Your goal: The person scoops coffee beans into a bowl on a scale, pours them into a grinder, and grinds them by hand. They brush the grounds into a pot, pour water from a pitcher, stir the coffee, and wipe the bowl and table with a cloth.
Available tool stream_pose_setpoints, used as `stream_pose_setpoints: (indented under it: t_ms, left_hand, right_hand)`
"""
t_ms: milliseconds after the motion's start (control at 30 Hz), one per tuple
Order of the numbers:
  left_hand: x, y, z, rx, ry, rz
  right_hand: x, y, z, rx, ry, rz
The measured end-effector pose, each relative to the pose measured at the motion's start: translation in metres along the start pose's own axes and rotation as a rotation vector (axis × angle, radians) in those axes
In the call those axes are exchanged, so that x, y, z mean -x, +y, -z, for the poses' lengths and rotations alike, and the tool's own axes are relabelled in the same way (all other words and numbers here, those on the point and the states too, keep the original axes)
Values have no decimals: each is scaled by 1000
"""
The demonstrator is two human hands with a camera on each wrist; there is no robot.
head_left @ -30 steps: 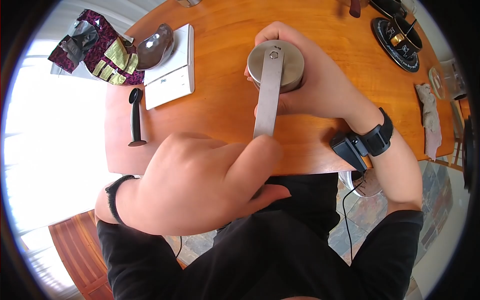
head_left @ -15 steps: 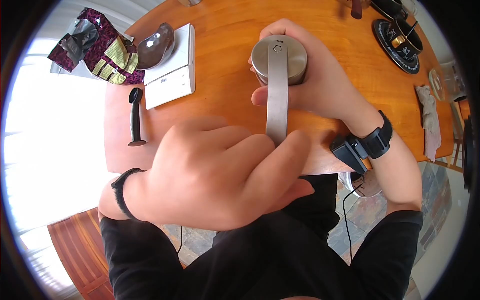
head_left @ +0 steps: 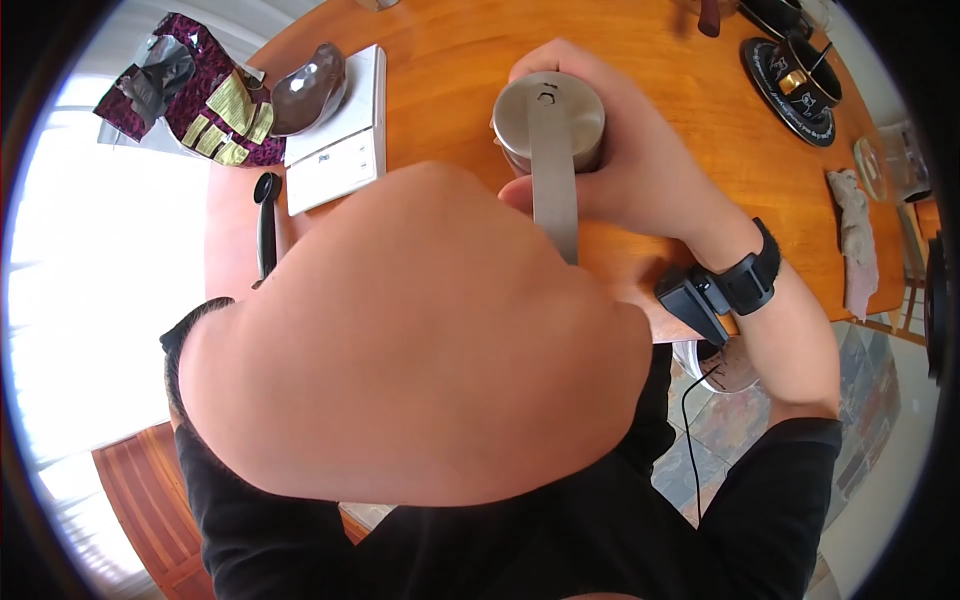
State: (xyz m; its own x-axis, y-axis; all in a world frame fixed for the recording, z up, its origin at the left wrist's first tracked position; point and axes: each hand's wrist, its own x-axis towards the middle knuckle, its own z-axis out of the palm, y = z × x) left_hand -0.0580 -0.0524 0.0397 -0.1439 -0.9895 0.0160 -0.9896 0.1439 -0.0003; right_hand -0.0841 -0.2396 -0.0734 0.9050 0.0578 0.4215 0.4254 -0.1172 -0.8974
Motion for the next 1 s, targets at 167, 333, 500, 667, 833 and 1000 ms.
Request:
stream_pose_setpoints:
  t_ms: [167, 333, 500, 667, 833, 1000]
  left_hand:
    - [-14, 1, 19, 82, -19, -1]
    - [-5, 0, 18, 273, 20, 129]
    - [-3, 4, 5, 251, -36, 120]
    - [-9, 3, 15, 256, -20, 84]
    - [-17, 18, 7, 125, 1, 186]
    - [-27, 21, -5, 48, 11, 134]
  right_hand:
    - [1, 3, -6, -104, 38, -27]
    - [2, 4, -4, -98, 28, -9]
    - [2, 2, -4, -23, 35, 9]
    - [0, -1, -5, -75, 50, 14]
    - [-1, -7, -6, 113, 42, 78]
    - [0, -1, -7, -122, 16, -20]
